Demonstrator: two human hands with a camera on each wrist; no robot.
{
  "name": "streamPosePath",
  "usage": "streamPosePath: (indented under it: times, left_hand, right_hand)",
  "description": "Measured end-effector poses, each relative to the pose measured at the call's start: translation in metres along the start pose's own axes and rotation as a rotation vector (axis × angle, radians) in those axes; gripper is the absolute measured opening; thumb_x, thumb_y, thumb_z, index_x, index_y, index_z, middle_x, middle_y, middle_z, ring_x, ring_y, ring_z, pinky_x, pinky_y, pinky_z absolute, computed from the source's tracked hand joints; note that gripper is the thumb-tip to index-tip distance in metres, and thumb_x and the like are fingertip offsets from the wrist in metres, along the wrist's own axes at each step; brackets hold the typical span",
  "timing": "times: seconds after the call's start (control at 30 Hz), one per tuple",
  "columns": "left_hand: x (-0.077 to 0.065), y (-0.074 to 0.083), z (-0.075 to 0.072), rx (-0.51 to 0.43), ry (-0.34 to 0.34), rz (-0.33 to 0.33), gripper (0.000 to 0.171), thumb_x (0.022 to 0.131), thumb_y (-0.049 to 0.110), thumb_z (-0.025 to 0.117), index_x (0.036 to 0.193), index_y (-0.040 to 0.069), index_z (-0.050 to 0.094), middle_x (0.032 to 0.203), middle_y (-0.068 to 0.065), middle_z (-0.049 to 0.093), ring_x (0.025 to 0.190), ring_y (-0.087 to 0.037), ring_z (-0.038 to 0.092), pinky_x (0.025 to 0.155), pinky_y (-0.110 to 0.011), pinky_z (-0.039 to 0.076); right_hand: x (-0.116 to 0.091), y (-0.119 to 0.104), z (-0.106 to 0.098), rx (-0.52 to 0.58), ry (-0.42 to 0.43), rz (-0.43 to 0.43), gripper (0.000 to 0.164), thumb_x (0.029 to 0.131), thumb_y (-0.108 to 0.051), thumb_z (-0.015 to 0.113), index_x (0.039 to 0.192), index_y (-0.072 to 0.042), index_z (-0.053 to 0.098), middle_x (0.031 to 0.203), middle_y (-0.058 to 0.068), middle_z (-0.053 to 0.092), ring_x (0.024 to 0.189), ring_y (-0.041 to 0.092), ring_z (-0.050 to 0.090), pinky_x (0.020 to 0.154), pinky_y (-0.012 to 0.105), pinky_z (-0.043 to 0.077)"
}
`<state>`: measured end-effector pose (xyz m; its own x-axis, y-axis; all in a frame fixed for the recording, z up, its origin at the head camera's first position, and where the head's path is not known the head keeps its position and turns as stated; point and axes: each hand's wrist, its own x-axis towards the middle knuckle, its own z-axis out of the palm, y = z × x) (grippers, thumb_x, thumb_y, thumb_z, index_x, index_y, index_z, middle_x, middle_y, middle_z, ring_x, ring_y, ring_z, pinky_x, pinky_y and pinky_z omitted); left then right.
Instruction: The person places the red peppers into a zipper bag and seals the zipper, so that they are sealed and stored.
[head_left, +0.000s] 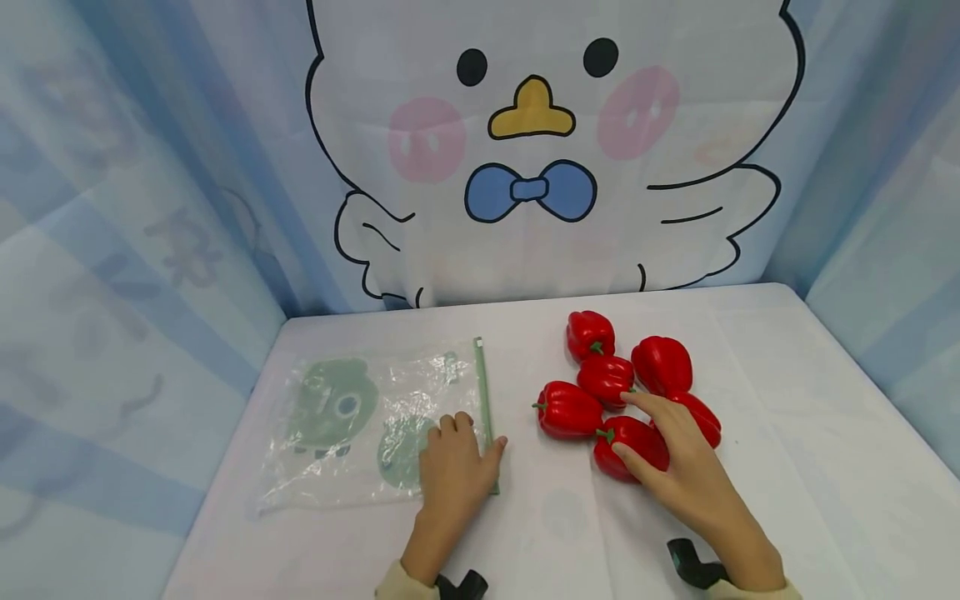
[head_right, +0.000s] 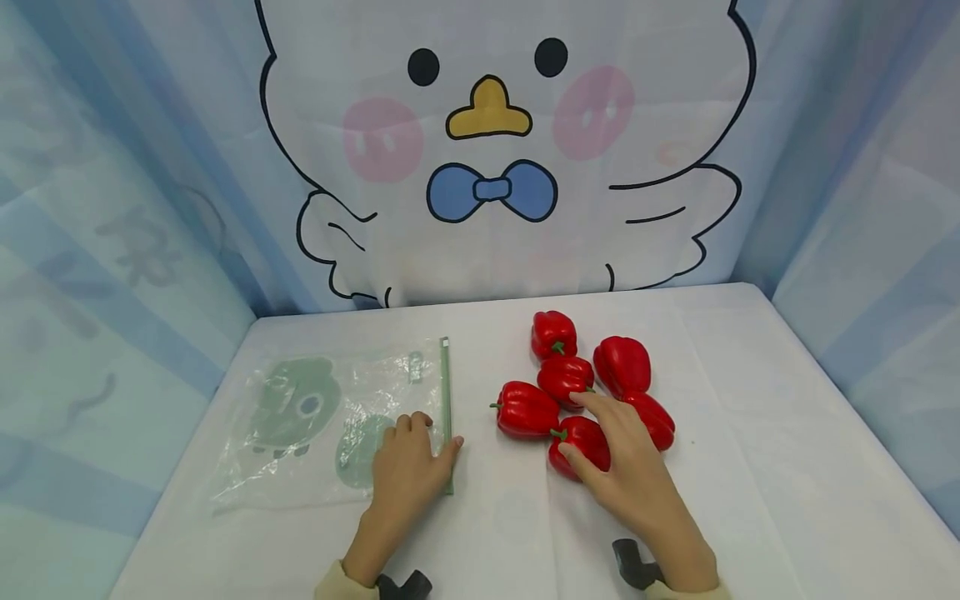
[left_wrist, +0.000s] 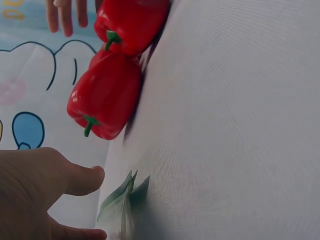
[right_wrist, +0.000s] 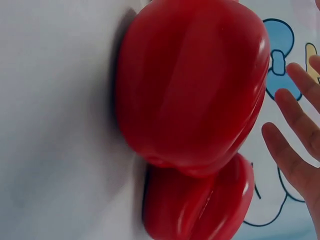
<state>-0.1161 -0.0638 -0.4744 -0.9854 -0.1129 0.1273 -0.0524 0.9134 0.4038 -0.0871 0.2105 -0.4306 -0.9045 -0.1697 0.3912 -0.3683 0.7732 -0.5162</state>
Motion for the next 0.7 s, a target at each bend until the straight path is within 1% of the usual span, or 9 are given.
streamPosePath:
  times: [0.03,0.1,0.27,0.37,0.5,0.6,0.7]
  left_hand:
    - [0.000,0.001,0.000,0.010,0.000,-0.001,0.058,0.088,0.046,0.079,0.116,-0.002,0.064,0.102,-0.017,0.064,0.092,-0.034,0.061,0.067,-0.048,0.054]
    - [-0.001,0.002,0.001,0.027,0.005,-0.001,0.056,0.087,0.044,0.080,0.115,-0.002,0.063,0.101,-0.017,0.063,0.092,-0.034,0.060,0.068,-0.048,0.054]
    - [-0.002,0.003,0.001,0.023,0.032,-0.004,0.044,0.087,0.034,0.082,0.108,0.000,0.063,0.098,-0.015,0.061,0.089,-0.033,0.058,0.066,-0.047,0.051]
    - [-0.002,0.002,0.001,-0.008,0.042,0.000,0.033,0.088,0.028,0.079,0.101,0.002,0.064,0.095,-0.014,0.061,0.087,-0.032,0.058,0.064,-0.047,0.049]
    - [-0.003,0.001,-0.002,-0.068,0.057,0.019,0.017,0.089,0.020,0.075,0.090,0.005,0.067,0.088,-0.011,0.062,0.081,-0.029,0.056,0.061,-0.044,0.046]
    - [-0.004,-0.002,-0.006,-0.126,0.055,0.022,0.011,0.088,0.016,0.074,0.084,0.007,0.069,0.081,-0.007,0.062,0.073,-0.024,0.056,0.058,-0.038,0.045]
    - [-0.006,-0.005,-0.009,-0.170,0.050,0.013,0.008,0.088,0.014,0.074,0.083,0.008,0.071,0.078,-0.003,0.064,0.068,-0.019,0.056,0.058,-0.033,0.047]
  right_hand:
    - [0.002,-0.001,0.001,-0.002,-0.006,-0.004,0.081,0.076,-0.017,0.093,0.147,-0.011,0.054,0.143,0.010,0.060,0.130,0.028,0.053,0.093,0.060,0.061]
    - [0.006,-0.003,0.002,-0.006,-0.020,-0.011,0.083,0.074,-0.016,0.093,0.147,-0.010,0.053,0.144,0.012,0.059,0.132,0.032,0.053,0.094,0.064,0.058]
    - [0.014,-0.009,0.005,-0.029,-0.061,-0.021,0.086,0.073,-0.017,0.094,0.148,-0.009,0.052,0.146,0.014,0.058,0.134,0.036,0.052,0.096,0.065,0.058]
    - [0.019,-0.010,0.009,-0.034,-0.076,-0.033,0.085,0.074,-0.019,0.095,0.147,-0.009,0.053,0.144,0.014,0.059,0.134,0.036,0.052,0.097,0.064,0.057]
    - [0.024,-0.011,0.014,-0.044,-0.086,-0.061,0.084,0.074,-0.019,0.095,0.146,-0.009,0.054,0.143,0.013,0.061,0.133,0.035,0.054,0.102,0.063,0.055]
    - [0.028,-0.012,0.017,-0.072,-0.105,-0.076,0.082,0.076,-0.022,0.094,0.146,-0.009,0.054,0.143,0.013,0.061,0.134,0.036,0.054,0.107,0.066,0.050]
    - [0.031,-0.013,0.020,-0.113,-0.119,-0.095,0.083,0.076,-0.025,0.094,0.147,-0.008,0.054,0.144,0.013,0.061,0.134,0.036,0.054,0.109,0.067,0.049]
